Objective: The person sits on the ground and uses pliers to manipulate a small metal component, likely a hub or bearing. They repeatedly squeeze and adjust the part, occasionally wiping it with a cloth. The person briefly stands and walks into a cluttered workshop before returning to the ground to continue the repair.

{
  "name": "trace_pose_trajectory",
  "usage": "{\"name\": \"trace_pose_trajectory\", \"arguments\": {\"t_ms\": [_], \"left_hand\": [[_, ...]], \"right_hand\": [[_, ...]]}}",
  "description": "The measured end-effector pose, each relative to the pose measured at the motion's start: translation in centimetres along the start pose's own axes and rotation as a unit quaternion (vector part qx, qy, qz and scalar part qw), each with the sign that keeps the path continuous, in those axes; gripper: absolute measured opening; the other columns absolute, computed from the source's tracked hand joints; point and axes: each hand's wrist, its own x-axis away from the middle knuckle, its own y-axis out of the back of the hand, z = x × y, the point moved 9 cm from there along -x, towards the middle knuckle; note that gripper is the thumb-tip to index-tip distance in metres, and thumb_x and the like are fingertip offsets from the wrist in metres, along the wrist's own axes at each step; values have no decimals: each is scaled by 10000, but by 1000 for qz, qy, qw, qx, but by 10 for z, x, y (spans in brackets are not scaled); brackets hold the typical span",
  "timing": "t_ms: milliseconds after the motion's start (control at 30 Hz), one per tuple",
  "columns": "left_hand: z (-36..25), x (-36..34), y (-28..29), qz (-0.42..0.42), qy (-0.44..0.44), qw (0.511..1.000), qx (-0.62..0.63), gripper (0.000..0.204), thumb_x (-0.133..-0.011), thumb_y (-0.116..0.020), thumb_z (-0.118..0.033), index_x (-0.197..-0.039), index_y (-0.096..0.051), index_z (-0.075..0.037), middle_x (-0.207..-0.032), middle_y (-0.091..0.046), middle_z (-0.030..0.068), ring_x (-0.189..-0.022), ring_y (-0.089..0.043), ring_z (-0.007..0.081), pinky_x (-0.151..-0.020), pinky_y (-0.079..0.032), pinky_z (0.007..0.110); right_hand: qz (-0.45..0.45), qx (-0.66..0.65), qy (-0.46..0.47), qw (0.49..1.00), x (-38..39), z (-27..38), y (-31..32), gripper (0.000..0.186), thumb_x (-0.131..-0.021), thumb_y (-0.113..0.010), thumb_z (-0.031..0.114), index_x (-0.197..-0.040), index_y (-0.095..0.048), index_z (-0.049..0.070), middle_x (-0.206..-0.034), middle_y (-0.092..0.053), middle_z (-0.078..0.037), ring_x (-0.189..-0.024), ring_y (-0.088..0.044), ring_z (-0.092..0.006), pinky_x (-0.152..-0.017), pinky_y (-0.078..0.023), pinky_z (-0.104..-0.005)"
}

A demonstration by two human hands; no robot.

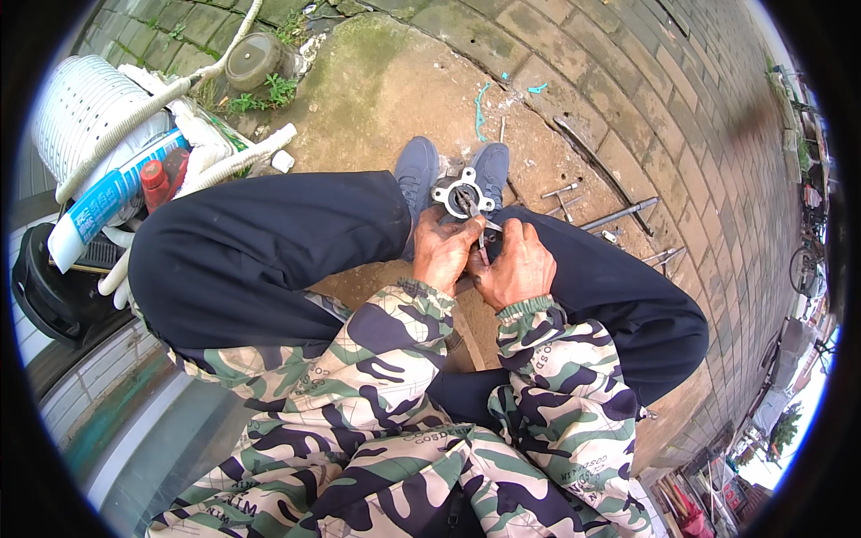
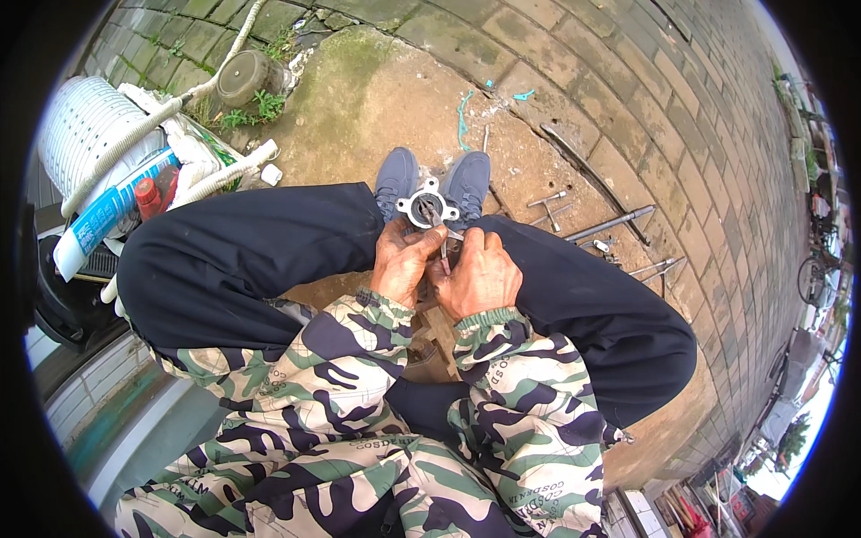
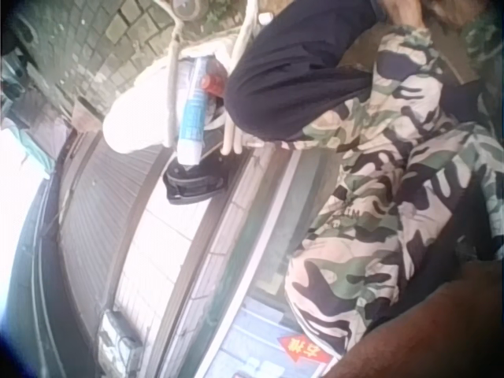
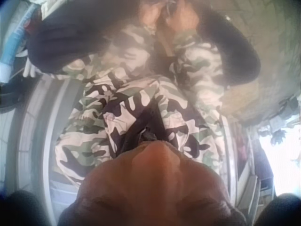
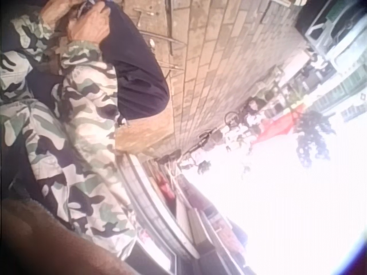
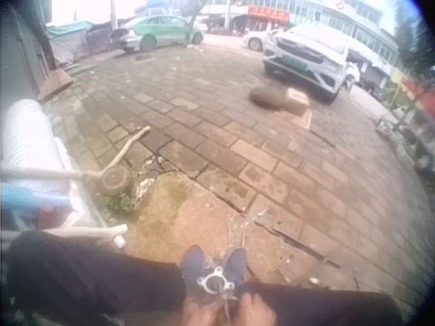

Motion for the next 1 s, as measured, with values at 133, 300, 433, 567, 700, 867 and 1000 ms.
{"name": "trace_pose_trajectory", "arguments": {"t_ms": [133,300,433,567,700,867,1000], "left_hand": [[-1,0,0,11,-5,1000,-12,476,-872,-699,1,-1248,-426,102,-896,-649,134,-663,-641,157,-520,-516,276],[-1,-1,-1,31,-20,999,-25,426,-879,-694,-7,-1212,-445,88,-861,-643,114,-629,-630,151,-480,-497,270],[0,-1,-1,28,-14,999,-25,425,-885,-688,-11,-1224,-442,62,-852,-631,104,-613,-622,150,-468,-499,274],[4,1,-1,31,4,999,25,521,-862,-701,-8,-1304,-437,76,-927,-656,125,-784,-646,167,-635,-533,290],[8,6,5,41,14,999,7,638,-869,-676,6,-1397,-325,78,-972,-650,163,-811,-660,195,-679,-559,313],[5,5,-1,47,9,999,5,635,-869,-654,63,-1403,-312,93,-960,-662,167,-788,-676,195,-605,-560,291],[2,8,1,22,-2,1000,-7,677,-875,-668,45,-1423,-274,101,-953,-666,168,-791,-678,195,-604,-566,291]], "right_hand": [[-9,17,2,1000,2,4,5,454,-721,-784,354,-938,-550,30,-907,-592,-195,-850,-636,-393,-692,-516,-491],[-48,21,-10,999,10,12,8,446,-724,-786,293,-967,-530,20,-919,-538,-193,-906,-590,-406,-716,-497,-500],[-66,32,12,997,14,15,8,443,-723,-785,284,-984,-533,27,-922,-542,-196,-910,-591,-408,-722,-497,-501],[-44,-14,-6,999,12,12,10,426,-726,-775,293,-985,-554,37,-907,-560,-202,-854,-614,-410,-693,-504,-502],[-48,-92,-1,995,8,3,10,380,-745,-746,303,-956,-581,34,-878,-589,-221,-781,-640,-434,-668,-512,-520],[11,2,-10,1000,13,7,9,463,-695,-798,252,-1013,-552,22,-948,-576,-216,-910,-622,-418,-740,-526,-502],[30,59,1,998,16,9,6,566,-670,-828,198,-1106,-507,31,-992,-560,-212,-929,-625,-403,-745,-534,-491]]}}
